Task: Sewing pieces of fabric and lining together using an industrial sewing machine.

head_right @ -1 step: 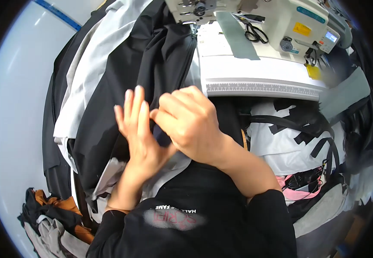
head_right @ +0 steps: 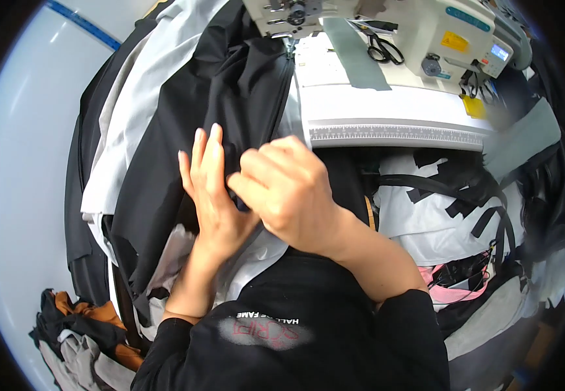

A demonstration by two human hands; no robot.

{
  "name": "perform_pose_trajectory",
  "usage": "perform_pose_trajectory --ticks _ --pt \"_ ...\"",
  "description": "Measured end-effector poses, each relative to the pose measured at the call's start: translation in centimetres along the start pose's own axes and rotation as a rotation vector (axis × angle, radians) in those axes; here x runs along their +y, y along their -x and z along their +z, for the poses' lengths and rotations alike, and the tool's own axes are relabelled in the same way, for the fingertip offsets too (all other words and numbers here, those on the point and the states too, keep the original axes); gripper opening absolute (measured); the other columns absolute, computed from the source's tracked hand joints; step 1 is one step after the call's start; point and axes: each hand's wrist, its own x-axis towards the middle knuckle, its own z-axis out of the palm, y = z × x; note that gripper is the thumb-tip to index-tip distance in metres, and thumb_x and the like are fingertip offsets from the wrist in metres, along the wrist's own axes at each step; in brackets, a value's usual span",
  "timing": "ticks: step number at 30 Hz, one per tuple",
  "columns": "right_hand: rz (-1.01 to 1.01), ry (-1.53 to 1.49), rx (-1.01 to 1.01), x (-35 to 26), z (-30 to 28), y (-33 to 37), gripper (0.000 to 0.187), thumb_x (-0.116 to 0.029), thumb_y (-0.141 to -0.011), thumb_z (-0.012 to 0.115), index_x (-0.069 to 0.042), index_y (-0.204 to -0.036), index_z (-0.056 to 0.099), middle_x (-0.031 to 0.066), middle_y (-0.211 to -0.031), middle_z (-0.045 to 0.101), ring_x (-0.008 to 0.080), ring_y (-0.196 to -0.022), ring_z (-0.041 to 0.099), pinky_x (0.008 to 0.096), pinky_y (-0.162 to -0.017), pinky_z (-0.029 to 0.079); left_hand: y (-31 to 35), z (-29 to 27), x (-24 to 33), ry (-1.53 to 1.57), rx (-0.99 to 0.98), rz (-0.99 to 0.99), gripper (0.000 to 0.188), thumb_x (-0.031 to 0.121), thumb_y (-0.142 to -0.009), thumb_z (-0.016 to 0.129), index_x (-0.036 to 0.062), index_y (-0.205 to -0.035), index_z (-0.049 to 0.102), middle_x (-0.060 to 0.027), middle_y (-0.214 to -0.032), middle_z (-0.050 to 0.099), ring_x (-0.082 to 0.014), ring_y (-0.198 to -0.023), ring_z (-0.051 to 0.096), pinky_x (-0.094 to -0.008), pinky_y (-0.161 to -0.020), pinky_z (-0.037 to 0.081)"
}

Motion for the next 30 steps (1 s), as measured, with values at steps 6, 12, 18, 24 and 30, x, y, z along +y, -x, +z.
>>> perform_pose_trajectory --ticks 6,12,18,24,30 --pt "-0.018 -0.007 0.082 0.8 0.5 1.9 0.019 -0.014 -0.066 0.066 -0.003 -0.081 0.066 0.0032 -0.071 0.050 0.0193 -0.063 0.055 0.0326 -0.067 0.046 -2.5 0.9 -2.6 0.135 -0.138 0.127 0.048 0.013 -0.069 0.069 0.0040 -0.116 0.067 -0.0083 -0.118 0.071 -0.0175 -0.069 0.057 -0.0313 -0.065 0.039" --pt "0.014 -0.058 0.103 1.0 1.3 2.2 0.026 -0.012 -0.060 0.070 -0.001 -0.083 0.072 0.0020 -0.074 0.062 0.0163 -0.069 0.062 0.0306 -0.068 0.049 -2.5 0.3 -3.7 0.119 -0.189 0.206 0.031 0.019 -0.072 0.069 0.0041 -0.099 0.073 -0.0091 -0.102 0.076 -0.0131 -0.053 0.048 -0.0279 -0.050 0.033" --pt "0.453 -0.350 0.395 2.6 5.8 5.2 0.030 0.007 -0.078 0.069 0.000 -0.105 0.057 0.0120 -0.093 0.060 0.0288 -0.088 0.061 0.0374 -0.079 0.049 -3.4 -0.6 -4.6 0.123 -0.041 0.096 0.034 0.010 -0.068 0.074 0.0031 -0.101 0.075 -0.0107 -0.094 0.076 -0.0144 -0.058 0.057 -0.0270 -0.052 0.038" --pt "0.755 -0.761 0.012 1.7 13.3 8.1 0.042 0.009 -0.071 0.066 0.002 -0.110 0.052 0.0185 -0.095 0.057 0.0381 -0.093 0.057 0.0421 -0.079 0.046 -4.0 0.2 -2.2 0.106 -0.131 0.137 0.044 0.017 -0.061 0.072 0.0049 -0.103 0.076 -0.0021 -0.074 0.063 -0.0158 -0.059 0.056 -0.0292 -0.052 0.040" --pt "0.647 -0.568 0.030 3.5 13.7 8.8 0.043 0.009 -0.070 0.067 0.002 -0.110 0.052 0.0183 -0.094 0.056 0.0383 -0.092 0.057 0.0428 -0.079 0.046 -2.4 0.0 -4.1 0.161 -0.160 0.113 0.044 0.021 -0.062 0.067 0.0031 -0.101 0.077 -0.0028 -0.075 0.066 -0.0138 -0.059 0.059 -0.0277 -0.049 0.036"
